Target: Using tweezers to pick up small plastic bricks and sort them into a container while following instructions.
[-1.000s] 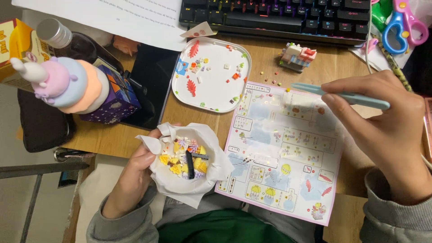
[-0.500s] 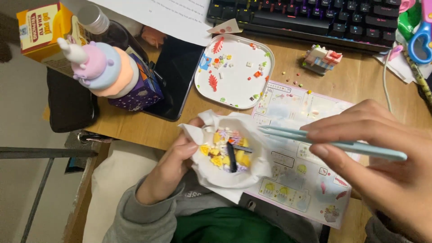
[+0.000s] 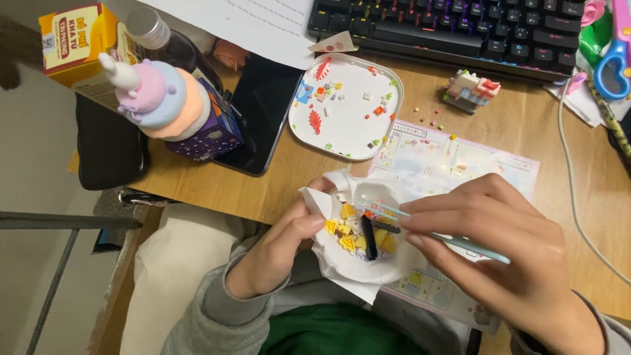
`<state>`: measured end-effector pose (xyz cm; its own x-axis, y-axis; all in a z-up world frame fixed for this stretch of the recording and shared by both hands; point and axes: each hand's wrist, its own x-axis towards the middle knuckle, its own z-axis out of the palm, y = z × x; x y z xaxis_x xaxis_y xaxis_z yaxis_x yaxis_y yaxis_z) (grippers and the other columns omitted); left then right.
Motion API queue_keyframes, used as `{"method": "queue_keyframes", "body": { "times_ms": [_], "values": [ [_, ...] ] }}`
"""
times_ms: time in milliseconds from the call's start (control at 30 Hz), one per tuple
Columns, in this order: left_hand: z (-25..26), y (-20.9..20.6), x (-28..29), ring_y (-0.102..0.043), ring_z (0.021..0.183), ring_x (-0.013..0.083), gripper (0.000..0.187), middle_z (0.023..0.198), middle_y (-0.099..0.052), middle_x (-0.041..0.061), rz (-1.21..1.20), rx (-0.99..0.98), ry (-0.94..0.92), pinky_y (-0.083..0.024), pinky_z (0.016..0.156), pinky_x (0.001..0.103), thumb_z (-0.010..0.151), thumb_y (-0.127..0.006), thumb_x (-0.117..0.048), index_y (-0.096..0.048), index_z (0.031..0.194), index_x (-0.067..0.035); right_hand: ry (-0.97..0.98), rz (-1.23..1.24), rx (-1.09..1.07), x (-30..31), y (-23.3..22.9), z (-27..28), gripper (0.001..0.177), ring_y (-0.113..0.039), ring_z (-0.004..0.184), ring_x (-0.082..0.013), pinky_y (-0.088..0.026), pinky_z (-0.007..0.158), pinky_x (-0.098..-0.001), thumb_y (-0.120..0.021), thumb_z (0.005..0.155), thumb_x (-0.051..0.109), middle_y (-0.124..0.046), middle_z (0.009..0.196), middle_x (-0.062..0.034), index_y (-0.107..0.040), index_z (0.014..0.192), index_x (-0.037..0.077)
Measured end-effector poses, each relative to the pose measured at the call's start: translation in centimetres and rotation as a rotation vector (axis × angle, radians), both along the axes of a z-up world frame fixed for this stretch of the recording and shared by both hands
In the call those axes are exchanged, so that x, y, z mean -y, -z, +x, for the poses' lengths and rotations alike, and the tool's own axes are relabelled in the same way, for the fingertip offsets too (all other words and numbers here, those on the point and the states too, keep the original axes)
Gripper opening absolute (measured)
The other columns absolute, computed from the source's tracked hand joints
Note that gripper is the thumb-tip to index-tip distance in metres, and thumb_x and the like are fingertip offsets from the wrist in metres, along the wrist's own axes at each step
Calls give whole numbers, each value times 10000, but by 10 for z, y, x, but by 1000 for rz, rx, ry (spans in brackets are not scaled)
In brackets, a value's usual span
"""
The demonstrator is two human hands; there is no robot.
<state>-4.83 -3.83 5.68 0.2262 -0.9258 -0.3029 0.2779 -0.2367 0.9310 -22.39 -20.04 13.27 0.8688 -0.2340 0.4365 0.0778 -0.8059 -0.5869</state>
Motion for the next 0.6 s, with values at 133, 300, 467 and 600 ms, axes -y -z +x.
{"method": "queue_keyframes", "body": {
  "times_ms": [133,300,467,600],
  "values": [
    [6,3,-11,-296,1417,213,658,1529,-329,118,-20,19,-5,-254,1110,330,898,-351,-307,-247,1486,-32,93,28,-6,4,-8,3,80,-697,802,-187,-491,742,-287,-693,787,62,-743,898,-83,-689,860,29],
    [20,8,-25,-439,1300,210,686,1463,-423,95,30,-53,-76,-407,983,319,858,-381,-352,-279,1481,-87,194,47,-16,27,-2,21,161,-627,875,-219,-454,819,-311,-725,837,13,-716,953,-127,-695,987,-38],
    [27,13,-29,-313,1421,225,663,1543,-343,108,-102,-75,-98,-294,1102,345,882,-385,-326,-291,1475,-44,80,-40,39,51,19,70,118,-594,901,-199,-422,808,-315,-757,944,45,-724,1025,-87,-719,1054,26],
    [28,18,-30,-308,1419,225,668,1552,-324,128,-69,-70,-129,-280,1101,339,886,-387,-304,-260,1482,-31,40,-31,-20,63,33,105,143,-559,890,-194,-480,722,-298,-760,929,80,-722,990,-47,-732,1069,79]
  ]
}}
